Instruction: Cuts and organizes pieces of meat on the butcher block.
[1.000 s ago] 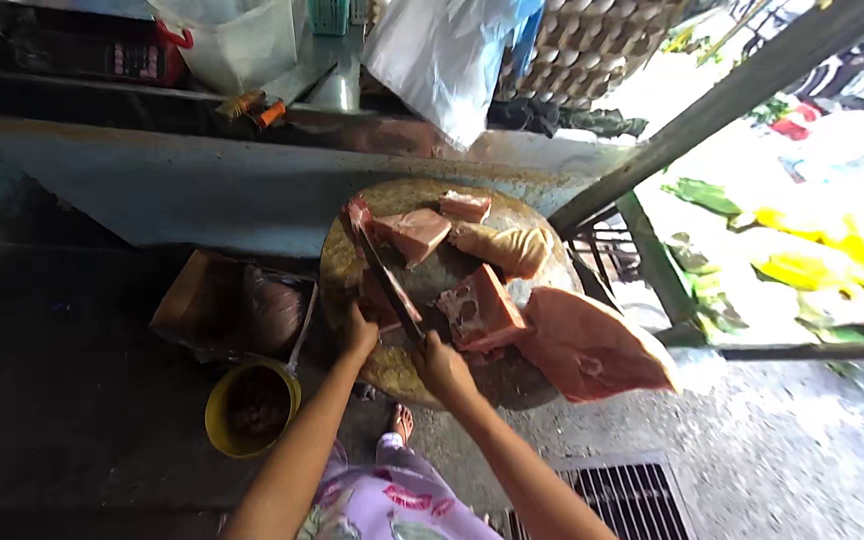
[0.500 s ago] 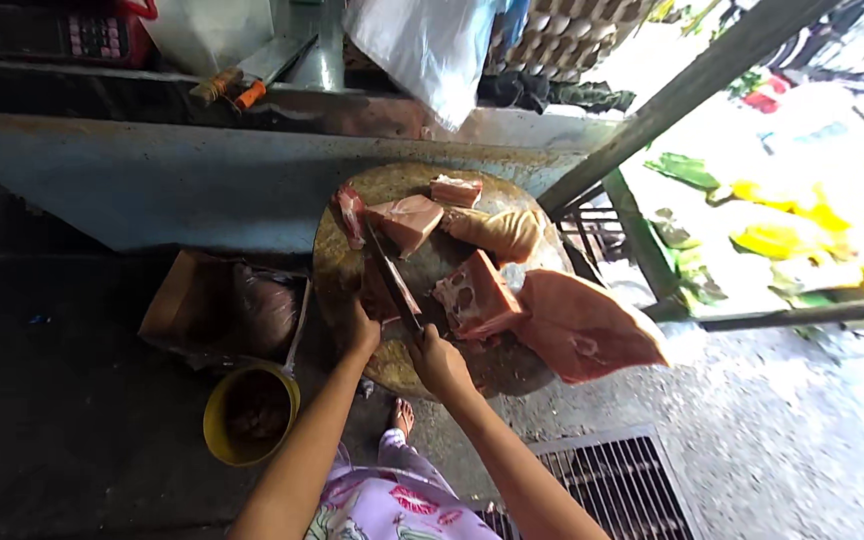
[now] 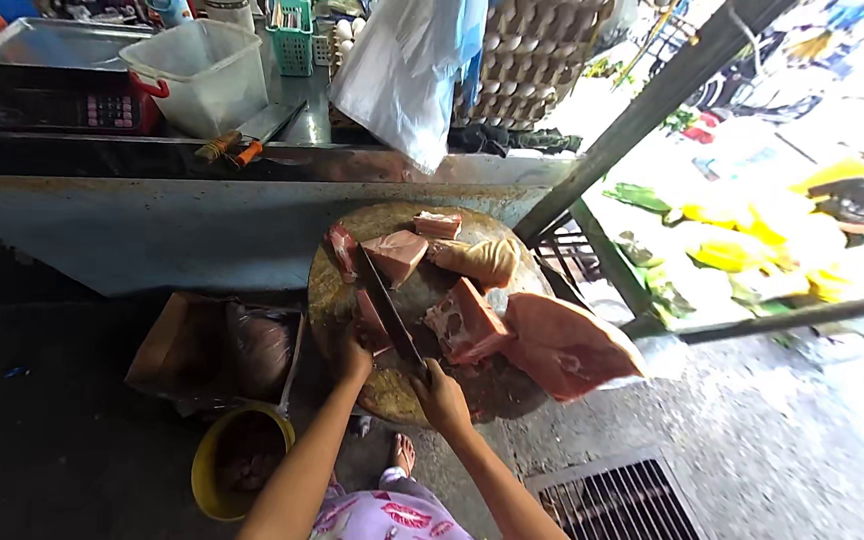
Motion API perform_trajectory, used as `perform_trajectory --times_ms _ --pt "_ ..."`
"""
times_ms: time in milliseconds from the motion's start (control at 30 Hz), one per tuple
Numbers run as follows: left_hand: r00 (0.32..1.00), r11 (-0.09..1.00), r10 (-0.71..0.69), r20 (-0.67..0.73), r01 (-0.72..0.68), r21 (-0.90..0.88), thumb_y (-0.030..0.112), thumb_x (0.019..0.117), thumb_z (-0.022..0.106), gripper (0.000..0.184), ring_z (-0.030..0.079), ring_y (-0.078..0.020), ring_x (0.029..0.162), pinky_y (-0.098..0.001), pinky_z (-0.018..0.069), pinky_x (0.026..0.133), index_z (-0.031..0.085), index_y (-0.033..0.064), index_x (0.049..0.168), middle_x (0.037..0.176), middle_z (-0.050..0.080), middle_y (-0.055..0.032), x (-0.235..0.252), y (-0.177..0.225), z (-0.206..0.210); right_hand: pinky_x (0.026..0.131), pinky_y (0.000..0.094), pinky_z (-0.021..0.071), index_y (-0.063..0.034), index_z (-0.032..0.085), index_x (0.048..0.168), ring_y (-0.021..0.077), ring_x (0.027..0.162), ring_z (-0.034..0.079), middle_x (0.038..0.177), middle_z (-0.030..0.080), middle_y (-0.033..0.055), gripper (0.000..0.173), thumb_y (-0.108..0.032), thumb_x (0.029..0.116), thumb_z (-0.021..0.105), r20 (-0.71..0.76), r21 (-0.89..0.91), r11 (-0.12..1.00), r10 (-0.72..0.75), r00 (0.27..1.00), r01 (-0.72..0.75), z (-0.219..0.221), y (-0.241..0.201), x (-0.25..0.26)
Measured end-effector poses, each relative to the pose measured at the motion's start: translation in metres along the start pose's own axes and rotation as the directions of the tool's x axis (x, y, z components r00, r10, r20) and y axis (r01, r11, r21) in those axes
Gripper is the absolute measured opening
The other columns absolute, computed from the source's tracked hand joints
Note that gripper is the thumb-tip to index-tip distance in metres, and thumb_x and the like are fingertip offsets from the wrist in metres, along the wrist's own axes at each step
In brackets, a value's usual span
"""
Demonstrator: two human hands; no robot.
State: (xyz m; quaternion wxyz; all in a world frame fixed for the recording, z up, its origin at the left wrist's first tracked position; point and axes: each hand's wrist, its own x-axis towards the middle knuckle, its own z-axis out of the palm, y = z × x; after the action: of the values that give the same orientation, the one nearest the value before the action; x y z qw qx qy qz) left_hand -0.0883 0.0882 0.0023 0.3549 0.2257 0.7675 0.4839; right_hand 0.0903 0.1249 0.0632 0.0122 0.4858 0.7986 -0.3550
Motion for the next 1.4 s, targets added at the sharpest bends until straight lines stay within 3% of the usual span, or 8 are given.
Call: perform_trajectory --times_ms 800,867,967,1100,1167,1233,1300,1400 --pt "0.967 0.934 -0.21 -0.144 0.155 -0.322 0.004 0.0993 0.064 0.057 0.065 -0.034 0.112 -0.0455 0.0584 0.087 0.038 -0.0013 0.15 0.14 0.052 -0.0276 -0.031 -0.048 -0.074 0.08 0.0545 0.0547 -0.0025 0.06 0.134 0.0343 0.084 0.069 0.093 0.069 0.0187 0.039 -0.027 0.1038 0.058 -0.086 0.0 0.993 -0.114 0.99 0.115 -0.036 -0.039 -0.002" --pt "0.964 0.93 -0.216 -0.157 0.154 -0.333 0.004 0.0997 0.063 0.057 0.065 -0.0342 0.112 -0.0453 0.0581 0.087 0.038 -0.0015 0.15 0.141 0.051 -0.0283 -0.031 -0.052 -0.076 0.065 0.0429 0.0573 0.001 0.064 0.123 0.0208 0.067 0.065 0.082 0.067 0.0108 0.033 -0.022 0.0998 0.061 -0.315 0.068 0.916 -0.357 0.88 0.396 -0.072 -0.072 -0.023" --pt "0.958 0.925 -0.224 -0.177 0.152 -0.349 0.004 0.0995 0.064 0.055 0.065 -0.0334 0.113 -0.045 0.0581 0.087 0.04 -0.0018 0.149 0.141 0.052 -0.0275 -0.027 -0.051 -0.075 0.057 0.0267 0.0567 -0.006 0.061 0.117 0.0043 0.065 0.062 0.081 0.066 -0.0027 0.028 -0.03 0.1044 0.058 -0.646 0.027 0.561 -0.622 0.442 0.828 -0.138 -0.129 -0.043" --pt "0.962 0.929 -0.207 -0.179 0.136 -0.345 0.004 0.0988 0.065 0.055 0.065 -0.0329 0.113 -0.045 0.0584 0.087 0.041 -0.0009 0.148 0.14 0.053 -0.0265 -0.025 -0.045 -0.068 0.055 0.0279 0.059 -0.0144 0.048 0.111 0.0081 0.06 0.062 0.078 0.061 -0.0075 0.011 -0.022 0.1101 0.04 -0.868 -0.11 0.104 -0.494 -0.045 0.988 -0.206 -0.22 -0.052" --pt "0.96 0.927 -0.216 -0.176 0.145 -0.346 0.004 0.0989 0.065 0.056 0.065 -0.0331 0.113 -0.0451 0.0582 0.087 0.04 -0.0007 0.149 0.14 0.052 -0.0266 -0.024 -0.045 -0.066 0.053 0.0287 0.0563 -0.011 0.049 0.102 0.0081 0.057 0.058 0.07 0.055 -0.0061 0.018 -0.023 0.1112 0.039 -0.873 -0.047 0.223 -0.482 0.069 0.974 -0.174 -0.197 -0.041" --pt "0.961 0.931 -0.212 -0.18 0.142 -0.336 0.004 0.0985 0.066 0.056 0.065 -0.0333 0.112 -0.0455 0.0583 0.087 0.041 -0.0011 0.149 0.14 0.053 -0.0267 -0.023 -0.044 -0.064 0.054 0.0342 0.0556 0.0022 0.058 0.103 0.0137 0.055 0.06 0.065 0.058 0.0034 0.029 -0.027 0.1065 0.052 -0.722 0.049 0.666 -0.492 0.487 0.745 -0.086 -0.104 -0.014" --pt "0.964 0.943 -0.186 -0.191 0.12 -0.312 0.004 0.0978 0.066 0.057 0.065 -0.0342 0.113 -0.047 0.058 0.089 0.041 -0.0025 0.148 0.138 0.055 -0.0272 -0.023 -0.042 -0.064 0.08 0.056 0.0583 0.0033 0.055 0.133 0.0371 0.084 0.072 0.091 0.071 0.0222 0.044 -0.031 0.1055 0.054 -0.228 0.004 0.988 -0.148 0.962 0.153 -0.013 -0.024 0.003" --pt "0.977 0.97 -0.111 -0.181 0.067 -0.234 0.007 0.0986 0.066 0.054 0.065 -0.0344 0.111 -0.0474 0.0578 0.089 0.043 -0.004 0.146 0.135 0.056 -0.0277 -0.021 -0.026 -0.05 0.092 0.0607 0.0533 -0.0032 0.049 0.14 0.0424 0.107 0.069 0.111 0.07 0.0241 0.045 -0.032 0.1063 0.053 0.124 -0.152 0.966 0.231 0.965 -0.211 0.018 0.003 0.02"
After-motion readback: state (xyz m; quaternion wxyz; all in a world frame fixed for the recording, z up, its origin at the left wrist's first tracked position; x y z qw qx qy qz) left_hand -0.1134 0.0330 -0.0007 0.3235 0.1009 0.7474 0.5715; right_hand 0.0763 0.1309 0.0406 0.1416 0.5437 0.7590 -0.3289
